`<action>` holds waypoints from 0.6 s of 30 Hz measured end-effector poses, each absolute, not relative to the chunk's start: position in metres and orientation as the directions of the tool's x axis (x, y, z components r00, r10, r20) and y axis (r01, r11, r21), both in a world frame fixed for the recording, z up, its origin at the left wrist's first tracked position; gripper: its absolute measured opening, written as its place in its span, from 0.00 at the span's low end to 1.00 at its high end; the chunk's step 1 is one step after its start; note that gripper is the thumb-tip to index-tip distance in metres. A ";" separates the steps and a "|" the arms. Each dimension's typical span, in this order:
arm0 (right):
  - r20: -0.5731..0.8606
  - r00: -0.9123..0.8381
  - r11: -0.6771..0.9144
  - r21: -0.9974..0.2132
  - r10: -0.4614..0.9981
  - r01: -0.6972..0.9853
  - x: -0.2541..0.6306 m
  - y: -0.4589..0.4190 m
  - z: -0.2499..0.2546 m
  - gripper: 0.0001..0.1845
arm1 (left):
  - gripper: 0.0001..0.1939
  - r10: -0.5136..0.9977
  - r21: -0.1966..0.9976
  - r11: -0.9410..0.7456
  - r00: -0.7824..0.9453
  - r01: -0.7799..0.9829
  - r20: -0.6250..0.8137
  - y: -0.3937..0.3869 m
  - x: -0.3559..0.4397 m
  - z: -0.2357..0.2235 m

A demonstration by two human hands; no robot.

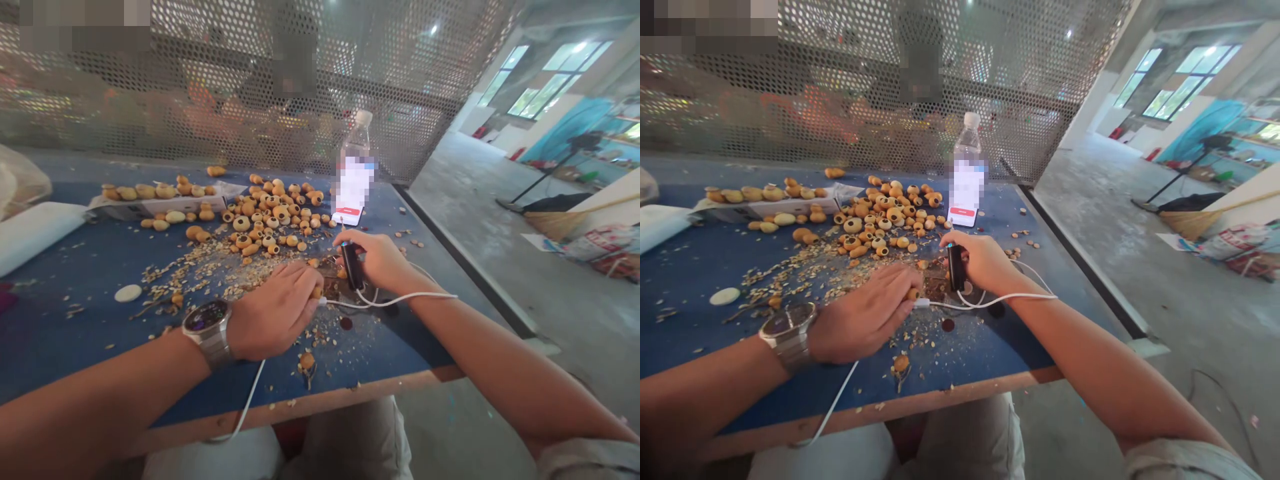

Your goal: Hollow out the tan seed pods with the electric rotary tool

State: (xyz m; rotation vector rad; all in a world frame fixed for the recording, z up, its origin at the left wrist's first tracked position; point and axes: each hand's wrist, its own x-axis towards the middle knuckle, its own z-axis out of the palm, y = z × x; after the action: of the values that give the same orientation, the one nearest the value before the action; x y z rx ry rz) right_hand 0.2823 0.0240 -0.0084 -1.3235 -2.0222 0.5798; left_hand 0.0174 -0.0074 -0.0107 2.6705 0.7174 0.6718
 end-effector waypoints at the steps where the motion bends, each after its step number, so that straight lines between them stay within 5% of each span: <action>1: 0.296 -0.268 0.399 -0.678 0.917 0.617 0.281 0.022 -0.008 0.15 | 0.07 0.516 0.379 -0.842 0.779 0.384 0.357 -0.009 0.017 -0.011; 8: 0.508 -0.125 0.523 -0.822 0.852 0.225 0.272 0.006 0.004 0.20 | 0.06 0.533 0.354 -0.837 0.770 0.418 0.351 -0.003 0.018 -0.015; 18: 0.582 0.132 0.577 -0.813 0.803 0.078 0.273 0.011 -0.002 0.32 | 0.05 0.547 0.361 -0.827 0.764 0.430 0.342 0.004 0.014 -0.017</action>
State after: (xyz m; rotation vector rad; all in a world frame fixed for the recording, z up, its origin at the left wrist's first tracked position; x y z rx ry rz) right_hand 0.2734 0.0106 -0.0016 -0.8341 -1.3557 0.6258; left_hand 0.0144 0.0043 -0.0173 2.6996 0.7624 0.6417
